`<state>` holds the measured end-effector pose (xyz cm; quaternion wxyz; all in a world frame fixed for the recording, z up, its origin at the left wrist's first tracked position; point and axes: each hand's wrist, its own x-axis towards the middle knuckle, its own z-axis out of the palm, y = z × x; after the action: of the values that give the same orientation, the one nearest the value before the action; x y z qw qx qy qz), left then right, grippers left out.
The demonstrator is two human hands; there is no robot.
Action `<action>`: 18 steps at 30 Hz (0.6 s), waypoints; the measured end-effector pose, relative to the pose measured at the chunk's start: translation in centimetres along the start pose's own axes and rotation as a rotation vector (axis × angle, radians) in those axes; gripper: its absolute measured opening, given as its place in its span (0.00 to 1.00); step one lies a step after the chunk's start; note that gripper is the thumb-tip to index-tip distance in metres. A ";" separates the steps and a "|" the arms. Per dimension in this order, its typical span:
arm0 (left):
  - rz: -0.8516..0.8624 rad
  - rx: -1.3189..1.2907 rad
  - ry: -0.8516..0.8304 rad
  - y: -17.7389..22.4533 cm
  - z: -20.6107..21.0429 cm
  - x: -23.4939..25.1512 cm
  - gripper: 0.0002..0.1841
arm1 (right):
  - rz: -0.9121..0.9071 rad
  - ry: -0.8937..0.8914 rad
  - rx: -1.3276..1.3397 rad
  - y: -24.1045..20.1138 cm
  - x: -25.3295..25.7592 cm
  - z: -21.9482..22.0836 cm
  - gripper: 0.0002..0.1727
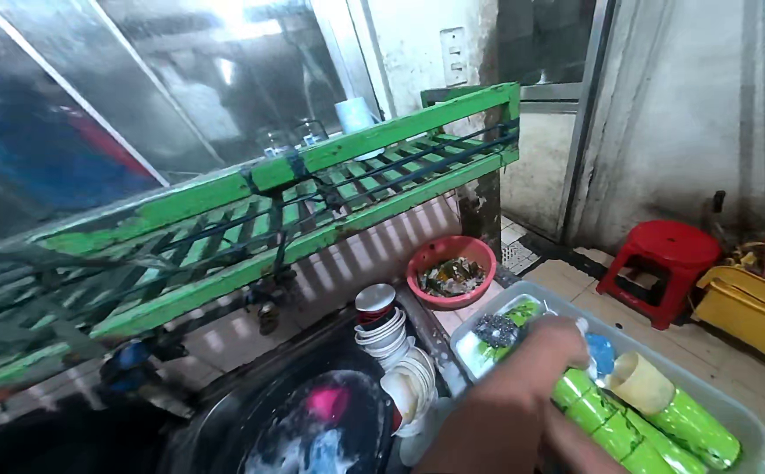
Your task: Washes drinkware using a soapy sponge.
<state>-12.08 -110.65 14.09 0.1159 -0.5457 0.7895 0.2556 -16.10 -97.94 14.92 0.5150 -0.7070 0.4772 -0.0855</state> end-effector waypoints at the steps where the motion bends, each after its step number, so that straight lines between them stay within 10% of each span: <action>1: 0.049 -0.030 0.037 -0.6 0.1 0.0 0.39 | 0.096 -0.002 -0.003 -0.4 0.6 0.2 0.18; 5: 0.216 -0.514 0.367 -4.3 0.3 -2.4 0.38 | 0.106 0.164 -0.085 3.1 4.2 1.9 0.21; 9: 0.024 -1.318 0.973 -8.7 2.2 -5.5 0.43 | 0.161 0.466 0.601 1.6 3.8 0.9 0.16; 12: -0.104 -1.683 1.038 -9.3 4.5 -7.4 0.32 | -0.017 0.678 0.984 -1.6 3.5 1.4 0.16; 15: -0.129 -1.783 0.927 -8.7 4.7 -8.5 0.27 | -0.126 0.682 0.584 -3.1 4.0 3.3 0.22; 18: -0.101 -1.757 0.825 -7.2 4.4 -10.0 0.25 | -0.375 0.678 -0.356 0.0 5.2 3.0 0.20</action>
<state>-2.11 -102.29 13.02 -0.6080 -0.5177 0.2715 0.5372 -11.46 -99.98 11.65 0.1743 -0.7912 0.4901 -0.3217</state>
